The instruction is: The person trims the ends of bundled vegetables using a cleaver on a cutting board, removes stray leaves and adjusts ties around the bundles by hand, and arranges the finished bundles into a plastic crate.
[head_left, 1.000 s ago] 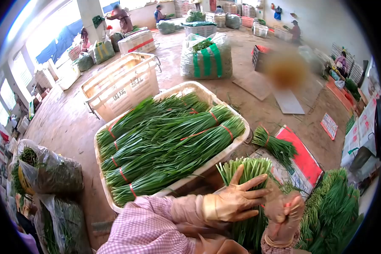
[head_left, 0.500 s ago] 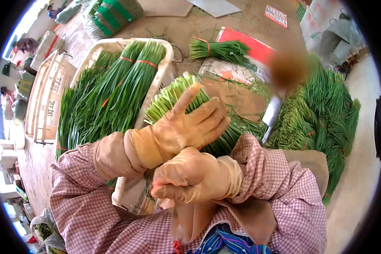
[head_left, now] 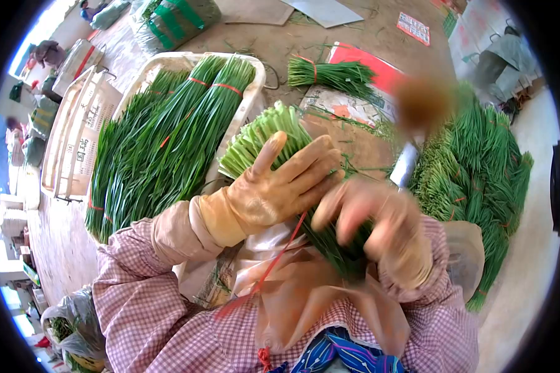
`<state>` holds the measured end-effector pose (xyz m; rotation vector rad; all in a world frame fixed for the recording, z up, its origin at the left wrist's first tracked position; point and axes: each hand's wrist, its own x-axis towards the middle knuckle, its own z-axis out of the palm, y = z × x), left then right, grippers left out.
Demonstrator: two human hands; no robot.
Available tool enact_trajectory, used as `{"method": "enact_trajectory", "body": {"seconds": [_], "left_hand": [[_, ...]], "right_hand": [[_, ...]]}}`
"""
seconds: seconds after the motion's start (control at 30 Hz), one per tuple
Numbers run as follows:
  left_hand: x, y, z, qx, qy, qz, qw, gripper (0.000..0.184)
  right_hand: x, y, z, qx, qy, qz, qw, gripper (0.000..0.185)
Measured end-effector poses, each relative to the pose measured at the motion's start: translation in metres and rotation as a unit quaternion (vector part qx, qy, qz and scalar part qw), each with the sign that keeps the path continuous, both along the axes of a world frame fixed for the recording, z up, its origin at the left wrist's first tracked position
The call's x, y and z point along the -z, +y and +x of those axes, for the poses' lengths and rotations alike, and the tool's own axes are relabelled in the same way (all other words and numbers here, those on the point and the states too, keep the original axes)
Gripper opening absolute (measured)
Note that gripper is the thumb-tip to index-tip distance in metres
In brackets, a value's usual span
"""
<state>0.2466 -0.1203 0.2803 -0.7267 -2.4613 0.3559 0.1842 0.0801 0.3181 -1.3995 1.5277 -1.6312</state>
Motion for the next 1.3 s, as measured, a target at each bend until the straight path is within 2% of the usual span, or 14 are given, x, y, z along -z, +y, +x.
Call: {"method": "enact_trajectory", "body": {"seconds": [0.07,0.1,0.17,0.23,0.33,0.43,0.53,0.57,0.7,0.83,0.9,1.17,1.23,1.3], "left_hand": [[-0.003,0.007,0.009,-0.032,0.01,0.01,0.999,0.041],[-0.002,0.01,0.012,-0.049,0.018,0.029,0.998,0.041],[-0.023,0.01,0.032,-0.023,0.002,0.057,0.998,0.032],[-0.028,0.011,0.054,0.008,0.046,0.169,0.985,0.017],[-0.012,0.006,0.075,-0.092,0.004,0.349,0.932,0.021],[0.009,0.011,0.071,-0.181,-0.124,0.484,0.847,0.041],[0.014,0.03,0.037,-0.098,-0.252,0.753,0.6,0.079],[0.005,0.039,0.022,-0.077,-0.249,0.746,0.613,0.091],[0.022,0.076,-0.023,0.042,-0.226,0.877,0.421,0.093],[0.016,0.083,-0.039,0.136,-0.254,0.887,0.361,0.069],[0.019,0.086,-0.041,0.122,-0.251,0.886,0.37,0.062],[0.015,0.102,-0.048,0.13,-0.27,0.866,0.401,0.074],[0.017,0.099,-0.049,0.124,-0.294,0.862,0.395,0.073],[0.019,0.097,-0.051,0.121,-0.303,0.852,0.41,0.07]], "right_hand": [[-0.01,0.013,-0.001,0.179,-0.046,0.105,0.977,0.083],[0.012,0.01,-0.002,0.225,0.174,0.128,0.95,0.097],[0.043,0.001,0.013,0.252,0.297,0.159,0.907,0.115],[0.065,-0.001,0.017,0.299,0.302,0.252,0.87,0.117],[0.085,0.005,0.0,0.282,0.061,0.095,0.953,0.116],[0.084,0.006,-0.002,0.352,0.176,0.047,0.918,0.116],[0.063,0.003,0.001,0.39,0.24,0.05,0.888,0.114],[0.057,0.002,0.004,0.408,0.248,0.064,0.876,0.114],[0.06,0.004,0.013,0.431,0.307,0.046,0.847,0.112],[0.023,0.047,0.002,0.358,0.302,0.183,0.865,0.09],[0.002,0.064,-0.009,0.44,0.278,0.093,0.849,0.034],[-0.006,0.055,-0.06,0.44,0.382,0.016,0.813,0.027],[-0.005,0.062,-0.06,0.416,0.096,0.026,0.904,0.019],[-0.021,0.078,-0.072,0.546,0.276,0.009,0.791,0.015]]}}
